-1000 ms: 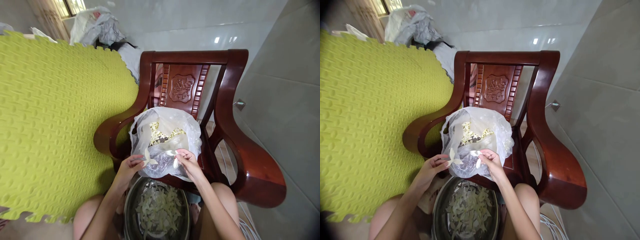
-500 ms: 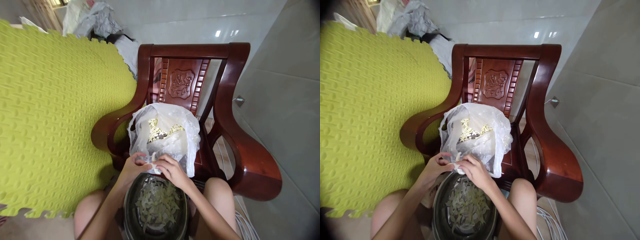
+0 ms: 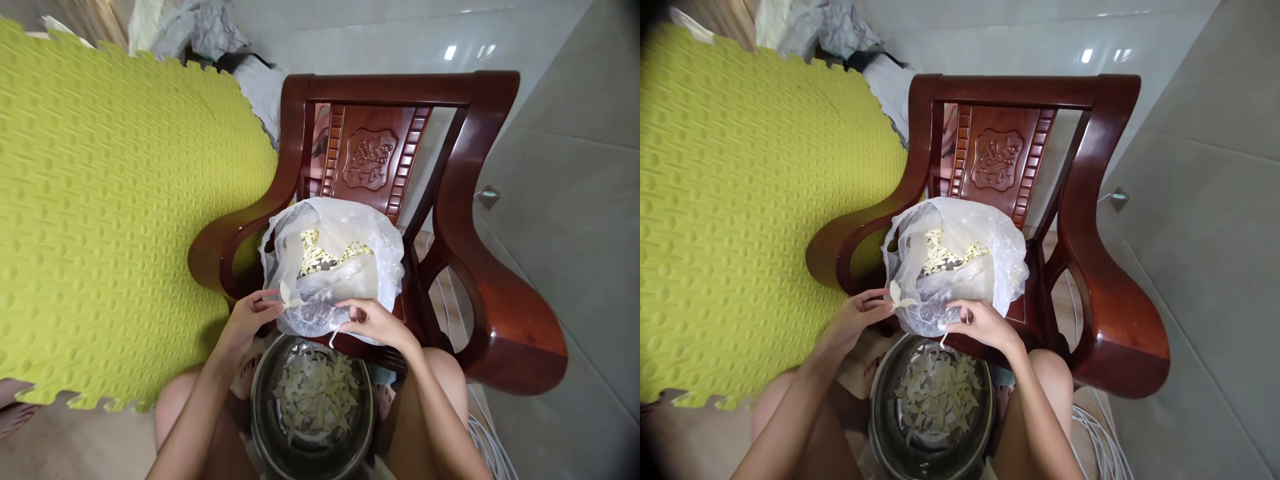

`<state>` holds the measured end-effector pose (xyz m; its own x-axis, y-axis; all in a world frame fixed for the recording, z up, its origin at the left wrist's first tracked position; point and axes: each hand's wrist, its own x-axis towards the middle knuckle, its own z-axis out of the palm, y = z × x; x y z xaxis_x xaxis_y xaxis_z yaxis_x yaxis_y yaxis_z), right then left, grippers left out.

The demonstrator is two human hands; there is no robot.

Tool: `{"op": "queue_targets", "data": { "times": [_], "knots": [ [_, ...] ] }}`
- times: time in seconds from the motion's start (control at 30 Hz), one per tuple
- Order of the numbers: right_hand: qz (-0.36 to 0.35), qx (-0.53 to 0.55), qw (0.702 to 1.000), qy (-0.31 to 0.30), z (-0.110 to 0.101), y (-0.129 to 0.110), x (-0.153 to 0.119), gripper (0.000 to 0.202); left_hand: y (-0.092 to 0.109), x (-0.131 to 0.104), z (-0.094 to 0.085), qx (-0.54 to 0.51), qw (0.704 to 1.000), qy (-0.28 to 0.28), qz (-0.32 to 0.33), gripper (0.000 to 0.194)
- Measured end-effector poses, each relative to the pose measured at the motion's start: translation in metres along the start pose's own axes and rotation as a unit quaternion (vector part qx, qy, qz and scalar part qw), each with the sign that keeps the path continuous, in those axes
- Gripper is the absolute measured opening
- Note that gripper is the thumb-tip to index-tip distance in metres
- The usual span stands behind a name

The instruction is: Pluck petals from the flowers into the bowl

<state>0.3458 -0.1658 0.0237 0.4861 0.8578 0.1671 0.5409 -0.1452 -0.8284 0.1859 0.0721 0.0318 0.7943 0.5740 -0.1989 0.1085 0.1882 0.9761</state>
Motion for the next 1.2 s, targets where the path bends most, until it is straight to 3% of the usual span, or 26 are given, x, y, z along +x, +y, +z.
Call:
{"op": "queue_targets", "data": {
  "times": [0.07,0.17,0.27,0.33,0.47,0.57,0.67,0.73,0.8,0.9,1.0,1.2],
  "knots": [
    [0.006,-0.054,0.999,0.005,0.008,-0.004,0.001,0.028,-0.003,-0.002,0.006,0.012,1.0,-0.004,-0.002,0.063],
    [-0.055,-0.087,0.992,0.068,0.026,-0.013,0.004,0.03,-0.011,-0.005,0.02,0.034,0.999,0.007,0.006,0.062],
    [-0.123,-0.122,0.984,0.052,0.044,-0.018,0.006,0.038,-0.017,-0.007,0.034,0.043,0.999,-0.002,0.004,0.063],
    [-0.141,-0.131,0.981,0.039,0.053,-0.018,0.006,0.032,-0.018,-0.008,0.04,0.036,0.999,-0.022,-0.002,0.066],
    [-0.169,-0.067,0.982,0.051,0.061,-0.014,0.006,0.029,-0.015,-0.008,0.044,0.014,0.997,-0.071,-0.026,0.066],
    [-0.157,0.037,0.976,0.145,0.057,-0.011,0.009,0.023,-0.011,-0.009,0.042,0.008,0.994,-0.098,-0.038,0.062],
    [-0.078,0.098,0.968,0.219,0.039,-0.006,0.009,0.028,-0.009,-0.009,0.035,0.01,0.995,-0.094,-0.035,0.052],
    [-0.038,0.103,0.977,0.185,0.022,-0.002,0.006,0.031,-0.008,-0.008,0.029,0.007,0.996,-0.084,-0.027,0.048],
    [-0.027,0.098,0.988,0.113,0.009,0.001,0.003,0.026,-0.007,-0.008,0.024,0.003,0.997,-0.076,-0.018,0.047],
    [-0.035,0.029,0.999,0.0,0.007,-0.001,0.001,0.037,-0.006,-0.008,0.019,-0.002,0.997,-0.076,-0.014,0.049],
    [-0.056,-0.041,0.997,0.017,0.025,-0.013,0.003,0.039,-0.004,-0.01,0.02,-0.001,0.997,-0.075,-0.016,0.052],
    [-0.137,-0.034,0.989,0.049,0.058,-0.027,0.007,0.038,-0.007,-0.014,0.034,0.016,0.999,-0.031,-0.001,0.059]
  ]
}}
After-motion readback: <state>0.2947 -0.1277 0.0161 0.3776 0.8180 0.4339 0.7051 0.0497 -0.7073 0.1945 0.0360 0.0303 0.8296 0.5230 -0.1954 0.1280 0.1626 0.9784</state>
